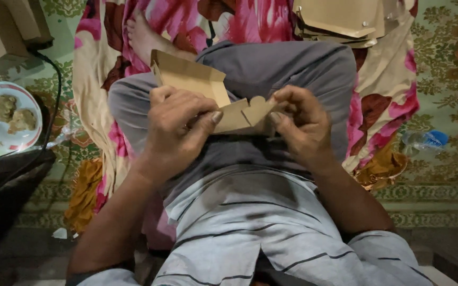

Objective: Assembling a cardboard box by folding and tucking its flaps.

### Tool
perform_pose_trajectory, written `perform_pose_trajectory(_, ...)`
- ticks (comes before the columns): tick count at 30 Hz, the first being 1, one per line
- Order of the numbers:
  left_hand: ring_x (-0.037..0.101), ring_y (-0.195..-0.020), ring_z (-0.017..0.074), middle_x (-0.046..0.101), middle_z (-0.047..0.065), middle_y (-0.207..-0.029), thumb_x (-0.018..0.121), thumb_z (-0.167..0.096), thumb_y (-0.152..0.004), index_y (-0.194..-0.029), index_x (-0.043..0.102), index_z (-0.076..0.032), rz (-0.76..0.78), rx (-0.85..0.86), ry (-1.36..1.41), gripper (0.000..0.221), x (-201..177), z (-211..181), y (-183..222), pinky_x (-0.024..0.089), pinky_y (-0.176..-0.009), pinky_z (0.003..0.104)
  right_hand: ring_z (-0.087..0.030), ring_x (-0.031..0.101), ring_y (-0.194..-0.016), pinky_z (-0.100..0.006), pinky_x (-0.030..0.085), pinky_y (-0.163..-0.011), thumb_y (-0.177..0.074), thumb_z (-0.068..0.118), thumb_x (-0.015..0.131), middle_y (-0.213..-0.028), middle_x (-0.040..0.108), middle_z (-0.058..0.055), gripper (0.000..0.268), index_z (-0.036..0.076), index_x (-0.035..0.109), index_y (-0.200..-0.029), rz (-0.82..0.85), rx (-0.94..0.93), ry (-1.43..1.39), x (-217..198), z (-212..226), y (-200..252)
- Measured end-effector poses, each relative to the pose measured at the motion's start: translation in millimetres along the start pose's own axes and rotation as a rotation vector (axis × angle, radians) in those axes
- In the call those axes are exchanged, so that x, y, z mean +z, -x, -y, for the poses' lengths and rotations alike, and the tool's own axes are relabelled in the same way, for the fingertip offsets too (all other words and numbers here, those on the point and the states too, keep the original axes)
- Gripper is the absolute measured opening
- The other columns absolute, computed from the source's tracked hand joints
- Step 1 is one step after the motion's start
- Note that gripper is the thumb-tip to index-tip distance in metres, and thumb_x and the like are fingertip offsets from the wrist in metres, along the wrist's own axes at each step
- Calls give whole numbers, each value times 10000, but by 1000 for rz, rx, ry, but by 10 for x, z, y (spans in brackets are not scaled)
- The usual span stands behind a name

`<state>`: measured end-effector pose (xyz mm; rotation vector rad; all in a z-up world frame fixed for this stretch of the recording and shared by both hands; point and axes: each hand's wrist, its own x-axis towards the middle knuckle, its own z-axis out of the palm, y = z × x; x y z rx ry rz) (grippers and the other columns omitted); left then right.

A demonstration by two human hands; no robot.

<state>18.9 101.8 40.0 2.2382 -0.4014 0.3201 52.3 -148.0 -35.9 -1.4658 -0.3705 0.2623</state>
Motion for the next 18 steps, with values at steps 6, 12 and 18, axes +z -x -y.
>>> perform_pose_trajectory(6,580,-777,193,720,68,-894,751,14,-900,-998,711,14,-105,-139,69,106,37,-47,9,395,-891,335,-316,558,-1306,-441,467,-1188,-885,-60,722,-1413,534,-185,505,4,492,-1329,-99,-320,406,136,256,-145)
perform_pose_trajectory(12,534,-770,174,690,53,-860,728,-15,-907,-993,719,-6,-111,-266,147,86,181,4,78,430,-767,305,-347,560,-1352,-471,477,-1212,-901,28,758,-1436,541,-202,528,-9,503,-1362,-77,-380,532,132,242,-228)
perform_pose_trajectory(18,572,-712,185,660,40,-730,729,-38,-932,-952,745,-64,-144,-285,220,37,268,65,120,457,-740,303,-300,608,-1204,-425,479,-1085,-992,57,639,-1255,621,-168,332,-24,587,-1310,-10,-309,399,86,230,-397)
